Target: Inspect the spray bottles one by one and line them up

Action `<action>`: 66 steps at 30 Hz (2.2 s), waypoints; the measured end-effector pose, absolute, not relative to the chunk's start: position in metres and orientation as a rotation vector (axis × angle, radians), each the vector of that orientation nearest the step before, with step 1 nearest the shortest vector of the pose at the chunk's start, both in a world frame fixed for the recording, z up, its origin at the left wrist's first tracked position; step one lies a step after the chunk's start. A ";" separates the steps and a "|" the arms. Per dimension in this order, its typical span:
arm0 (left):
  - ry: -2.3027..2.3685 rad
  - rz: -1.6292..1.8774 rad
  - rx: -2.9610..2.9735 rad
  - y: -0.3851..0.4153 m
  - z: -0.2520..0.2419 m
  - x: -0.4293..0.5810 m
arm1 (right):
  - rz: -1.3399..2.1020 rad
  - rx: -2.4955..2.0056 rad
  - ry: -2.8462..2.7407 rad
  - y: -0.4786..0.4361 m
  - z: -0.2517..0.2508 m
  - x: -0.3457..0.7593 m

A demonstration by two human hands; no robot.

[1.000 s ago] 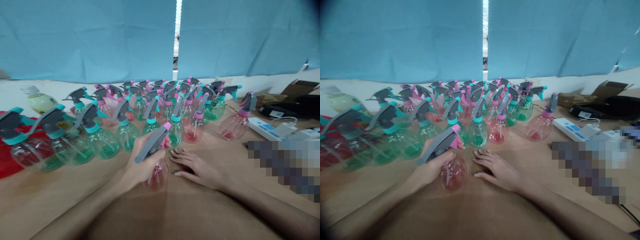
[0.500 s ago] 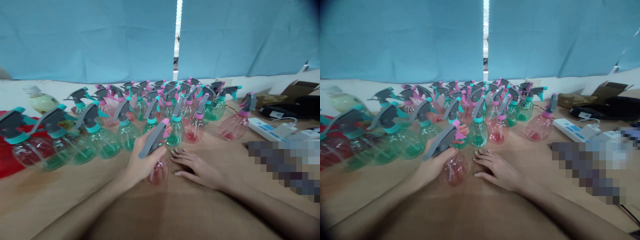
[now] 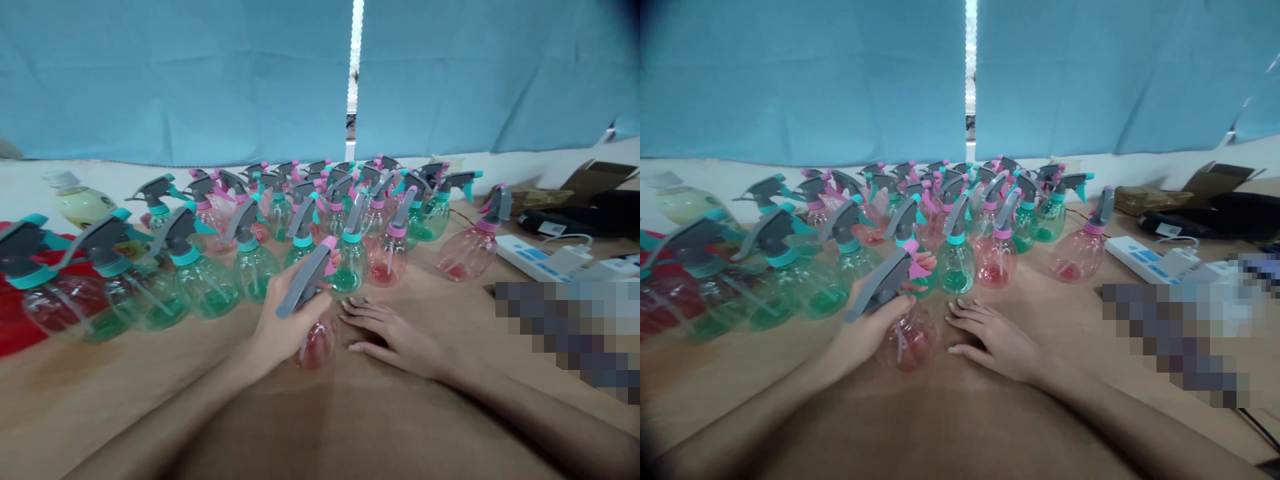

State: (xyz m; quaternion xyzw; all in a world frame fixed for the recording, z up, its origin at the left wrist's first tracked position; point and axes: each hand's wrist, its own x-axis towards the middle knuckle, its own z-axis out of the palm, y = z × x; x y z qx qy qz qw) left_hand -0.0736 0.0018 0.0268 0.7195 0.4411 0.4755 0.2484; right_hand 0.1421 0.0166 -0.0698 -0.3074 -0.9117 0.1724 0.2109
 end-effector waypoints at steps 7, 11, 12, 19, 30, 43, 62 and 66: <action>1.192 1.319 1.974 0.003 0.024 -0.074 | 0.481 -0.851 -2.538 0.018 -0.073 0.143; 1.143 1.333 1.952 0.003 0.023 -0.074 | 0.480 -0.860 -2.542 0.017 -0.072 0.142; 1.131 1.339 1.950 0.004 0.023 -0.074 | 0.477 -0.865 -2.546 0.017 -0.071 0.142; 1.150 1.343 1.967 0.004 0.024 -0.074 | 0.483 -0.870 -2.545 0.017 -0.070 0.142; 1.166 1.311 1.931 0.004 0.020 -0.075 | 0.475 -0.867 -2.553 0.017 -0.071 0.142; 1.176 1.270 1.975 0.004 0.026 -0.075 | 0.481 -0.879 -2.547 0.017 -0.071 0.142; 1.267 1.338 1.855 -0.005 0.027 -0.077 | 0.478 -0.908 -2.562 0.016 -0.067 0.141; 1.242 1.336 1.904 -0.004 0.026 -0.077 | 0.458 -0.888 -2.554 0.015 -0.066 0.140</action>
